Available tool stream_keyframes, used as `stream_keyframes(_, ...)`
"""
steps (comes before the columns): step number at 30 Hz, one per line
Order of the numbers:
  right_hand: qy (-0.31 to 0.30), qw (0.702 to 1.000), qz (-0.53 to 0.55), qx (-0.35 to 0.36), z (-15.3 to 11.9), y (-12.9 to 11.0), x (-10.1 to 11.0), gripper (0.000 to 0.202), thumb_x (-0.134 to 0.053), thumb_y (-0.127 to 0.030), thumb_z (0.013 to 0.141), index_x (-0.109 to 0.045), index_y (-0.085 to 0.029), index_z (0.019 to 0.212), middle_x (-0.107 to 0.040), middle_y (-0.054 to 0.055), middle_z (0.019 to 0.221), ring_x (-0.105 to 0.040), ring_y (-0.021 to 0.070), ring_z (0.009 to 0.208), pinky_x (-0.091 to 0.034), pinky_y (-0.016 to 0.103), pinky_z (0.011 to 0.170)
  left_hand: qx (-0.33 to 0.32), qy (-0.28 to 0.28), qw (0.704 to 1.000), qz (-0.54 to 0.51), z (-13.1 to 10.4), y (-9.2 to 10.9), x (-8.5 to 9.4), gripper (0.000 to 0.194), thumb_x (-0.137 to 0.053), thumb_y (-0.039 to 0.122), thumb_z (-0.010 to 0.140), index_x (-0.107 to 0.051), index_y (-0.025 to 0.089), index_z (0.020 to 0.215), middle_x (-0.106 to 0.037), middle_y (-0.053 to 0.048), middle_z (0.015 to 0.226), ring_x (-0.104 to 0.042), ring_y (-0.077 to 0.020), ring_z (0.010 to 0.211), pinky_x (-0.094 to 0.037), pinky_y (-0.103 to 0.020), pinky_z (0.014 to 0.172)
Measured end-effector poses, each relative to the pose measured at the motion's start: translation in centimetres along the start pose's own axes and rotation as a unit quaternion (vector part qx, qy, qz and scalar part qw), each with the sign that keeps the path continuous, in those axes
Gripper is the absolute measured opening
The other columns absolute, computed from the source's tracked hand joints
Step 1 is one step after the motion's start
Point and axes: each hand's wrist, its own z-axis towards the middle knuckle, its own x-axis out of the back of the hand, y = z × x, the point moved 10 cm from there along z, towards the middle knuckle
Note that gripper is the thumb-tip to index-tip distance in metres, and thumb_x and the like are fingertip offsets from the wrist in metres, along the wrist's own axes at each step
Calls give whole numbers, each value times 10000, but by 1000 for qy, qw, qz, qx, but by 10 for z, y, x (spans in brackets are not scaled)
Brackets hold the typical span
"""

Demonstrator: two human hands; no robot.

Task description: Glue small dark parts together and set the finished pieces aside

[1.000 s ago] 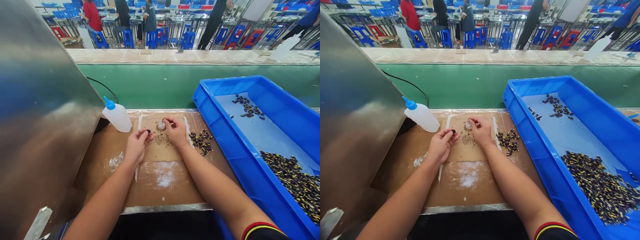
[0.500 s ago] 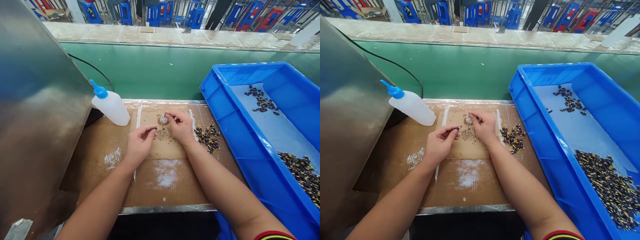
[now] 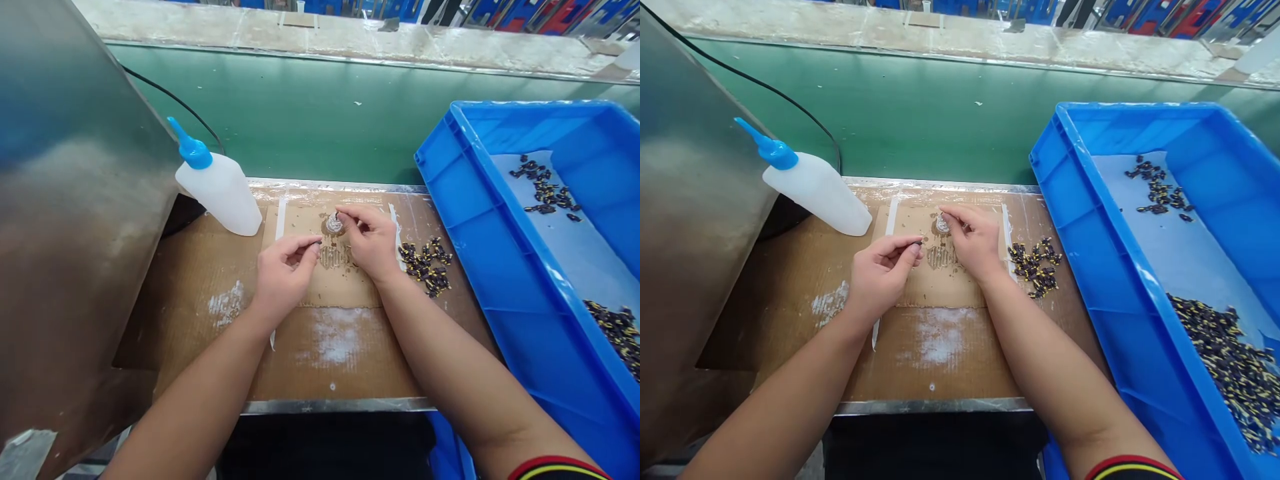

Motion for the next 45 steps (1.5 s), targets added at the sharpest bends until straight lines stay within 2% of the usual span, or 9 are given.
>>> stream_keyframes(12,1,999,0,-54,-3,19,-1,150,-690,-302,981,-800,-263,1076,-788,23,1052,-689,178,836,-551,343,726,7,2,1000,-12,0,6,0,203,-691,300,939,-818,195,1060,-772,-74,927,-699,-167,759,-579,-286,739)
stream_keyframes(23,-2,998,-6,-56,-3,17,-1,158,-683,-282,977,-804,-254,1075,-787,34,1031,-696,183,833,-574,352,759,3,2,1000,-2,-2,6,0,208,-679,314,949,-812,194,1055,-773,-82,978,-719,-189,834,-581,-304,775)
stream_keyframes(28,19,998,13,-59,-2,16,3,151,-695,-316,975,-799,-240,1055,-783,32,987,-670,167,748,-546,329,661,24,3,1000,-14,-2,3,0,221,-702,333,933,-806,184,1059,-776,-86,967,-723,-188,825,-590,-301,776)
stream_keyframes(34,114,993,-37,-5,-6,-27,38,175,-665,-397,1019,-773,-276,1086,-761,45,1110,-707,219,935,-567,364,718,82,4,990,-115,2,-9,1,264,-792,389,872,-766,146,971,-756,-84,850,-725,-183,772,-622,-303,753)
stream_keyframes(36,124,991,-46,16,-8,-35,42,163,-670,-392,1017,-776,-287,1084,-766,40,1093,-707,217,902,-561,366,700,88,9,985,-147,3,-12,1,305,-805,418,866,-731,138,960,-759,-98,878,-738,-189,787,-633,-313,762)
stream_keyframes(38,90,995,-46,23,-8,-33,33,149,-675,-388,1013,-785,-292,1046,-780,22,988,-690,196,776,-552,364,671,96,18,978,-184,4,-16,0,352,-812,448,862,-687,136,967,-766,-115,928,-750,-196,796,-641,-327,770)
stream_keyframes(40,74,996,-52,23,-7,-27,25,157,-672,-395,1013,-789,-293,1034,-785,20,975,-684,192,755,-559,371,702,116,22,967,-226,2,-22,-3,403,-838,469,836,-651,136,963,-768,-125,945,-750,-193,778,-644,-332,764)
stream_keyframes(42,92,994,-63,20,-6,-22,26,171,-664,-394,1014,-787,-280,1047,-784,35,1021,-690,199,801,-562,380,750,145,15,952,-269,1,-28,-10,437,-887,459,784,-639,131,930,-766,-120,914,-743,-177,753,-638,-316,761)
stream_keyframes(45,108,992,-63,6,-4,-19,32,176,-666,-372,997,-783,-240,998,-772,33,906,-647,177,697,-538,352,694,189,-6,922,-339,-2,-34,-19,444,-961,386,693,-649,122,868,-764,-108,892,-734,-146,766,-615,-248,754)
